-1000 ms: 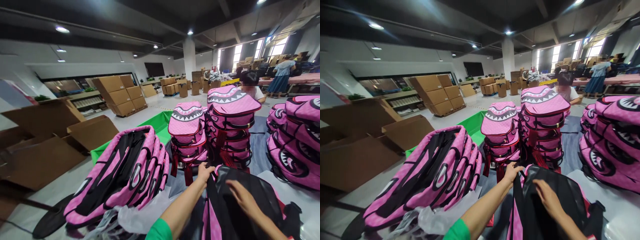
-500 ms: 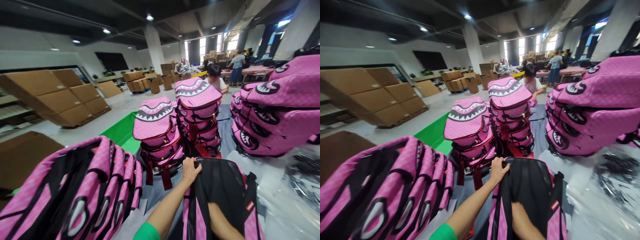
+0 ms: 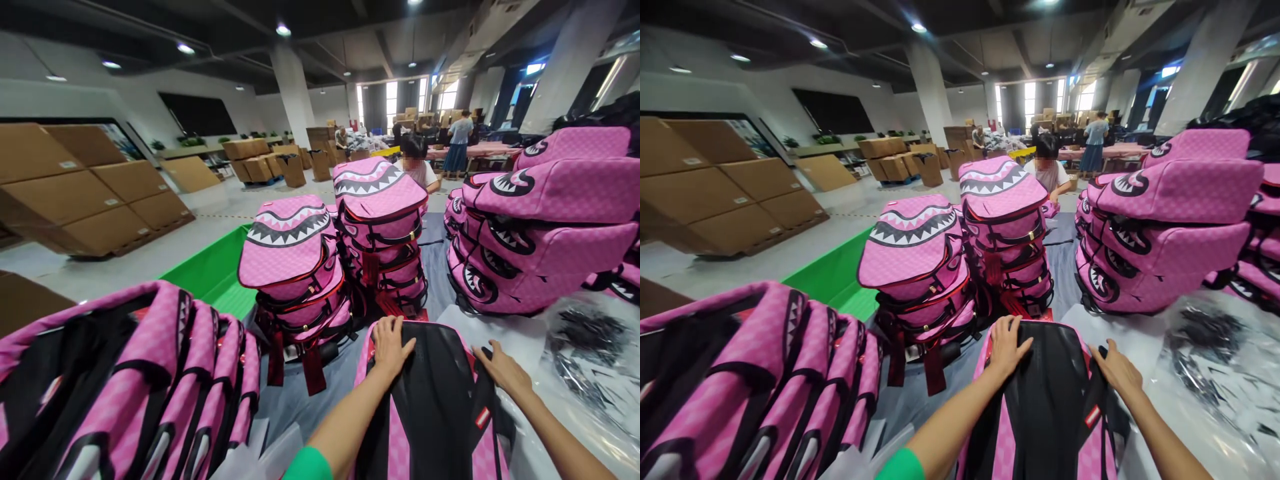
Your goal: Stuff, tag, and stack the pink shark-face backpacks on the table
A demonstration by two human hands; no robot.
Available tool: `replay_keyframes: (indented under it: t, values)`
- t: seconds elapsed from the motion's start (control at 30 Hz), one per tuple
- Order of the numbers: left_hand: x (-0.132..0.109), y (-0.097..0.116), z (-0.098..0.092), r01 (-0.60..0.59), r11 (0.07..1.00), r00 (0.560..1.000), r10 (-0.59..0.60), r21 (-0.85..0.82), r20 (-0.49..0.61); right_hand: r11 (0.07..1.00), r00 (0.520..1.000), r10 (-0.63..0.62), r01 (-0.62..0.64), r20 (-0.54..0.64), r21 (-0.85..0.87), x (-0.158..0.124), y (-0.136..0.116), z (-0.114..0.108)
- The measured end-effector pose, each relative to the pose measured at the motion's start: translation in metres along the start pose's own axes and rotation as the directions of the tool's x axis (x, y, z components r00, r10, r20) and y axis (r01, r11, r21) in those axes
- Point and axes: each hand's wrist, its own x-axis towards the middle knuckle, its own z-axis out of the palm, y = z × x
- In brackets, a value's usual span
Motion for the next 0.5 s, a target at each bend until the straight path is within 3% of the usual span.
replay_keyframes:
  t: [0.1,0.23,0.3,0.37,0.4,0.43,0.5]
  values:
    - [0.001,0.033,0.005,-0.203,0.973,0.97,0.215,-0.107,0.113,0.997,0.997,-0.071,0.071,-0.012,0.039,0.013,-0.013,-0.004]
    - [0.008,0.079,0.026,-0.397,0.883,0.869,0.449,-0.249,0.207,0.969,0.975,-0.199,0.211,-0.1,0.127,-0.032,-0.011,-0.007]
    - [0.014,0.095,0.035,-0.561,0.771,0.742,0.63,-0.301,0.23,0.928,0.951,-0.268,0.298,-0.156,0.223,-0.064,-0.005,-0.004]
    - [0.019,0.105,0.04,-0.727,0.615,0.553,0.788,-0.306,0.271,0.888,0.936,-0.277,0.336,-0.217,0.315,-0.091,0.0,0.001]
    - [0.021,0.107,0.04,-0.788,0.551,0.481,0.829,-0.275,0.285,0.88,0.937,-0.259,0.329,-0.237,0.342,-0.1,0.002,0.002]
    - [0.022,0.108,0.039,-0.836,0.502,0.436,0.853,-0.221,0.286,0.879,0.94,-0.234,0.313,-0.247,0.361,-0.107,0.004,0.002]
    - [0.022,0.108,0.033,-0.885,0.46,0.434,0.87,-0.068,0.232,0.883,0.951,-0.186,0.272,-0.248,0.381,-0.112,0.008,-0.001]
